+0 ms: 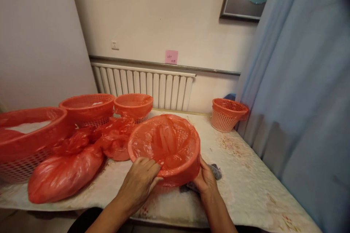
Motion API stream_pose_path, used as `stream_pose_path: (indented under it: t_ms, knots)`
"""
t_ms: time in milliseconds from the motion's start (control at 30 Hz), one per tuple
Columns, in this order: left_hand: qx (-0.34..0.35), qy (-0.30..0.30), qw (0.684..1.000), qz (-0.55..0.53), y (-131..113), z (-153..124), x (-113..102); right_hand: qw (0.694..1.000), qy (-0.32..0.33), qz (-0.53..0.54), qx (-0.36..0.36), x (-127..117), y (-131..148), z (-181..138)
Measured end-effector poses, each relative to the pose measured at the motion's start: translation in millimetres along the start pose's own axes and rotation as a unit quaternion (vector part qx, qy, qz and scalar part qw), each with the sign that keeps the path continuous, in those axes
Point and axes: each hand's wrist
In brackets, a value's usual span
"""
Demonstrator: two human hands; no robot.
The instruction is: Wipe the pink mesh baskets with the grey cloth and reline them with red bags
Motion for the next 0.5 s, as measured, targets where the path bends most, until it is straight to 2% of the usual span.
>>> stream_pose_path:
  t_ms: [233,367,500]
  knots:
    - [0.038,-0.015,0.999,-0.005,15.8,-6.8,1.4,0.996,0.006,-0.058,-0.070,-14.6,-4.5,19.2]
    - [0.056,-0.007,0.998,-0.009,31.1,-5.6,-4.6,0.995,0.004,-0.081,-0.053,-24.0,-19.6,14.0]
    - [0.058,0.024,0.998,-0.015,55.1,-1.9,-20.5,0.994,0.008,-0.106,-0.027,-30.1,-30.3,0.3]
Point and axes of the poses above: each hand's wrist, its own z-axis towards the middle knuckle, its own x-axis out of the palm, y = z × x, and after that the axes turned 2 degrees about -x, right-handed
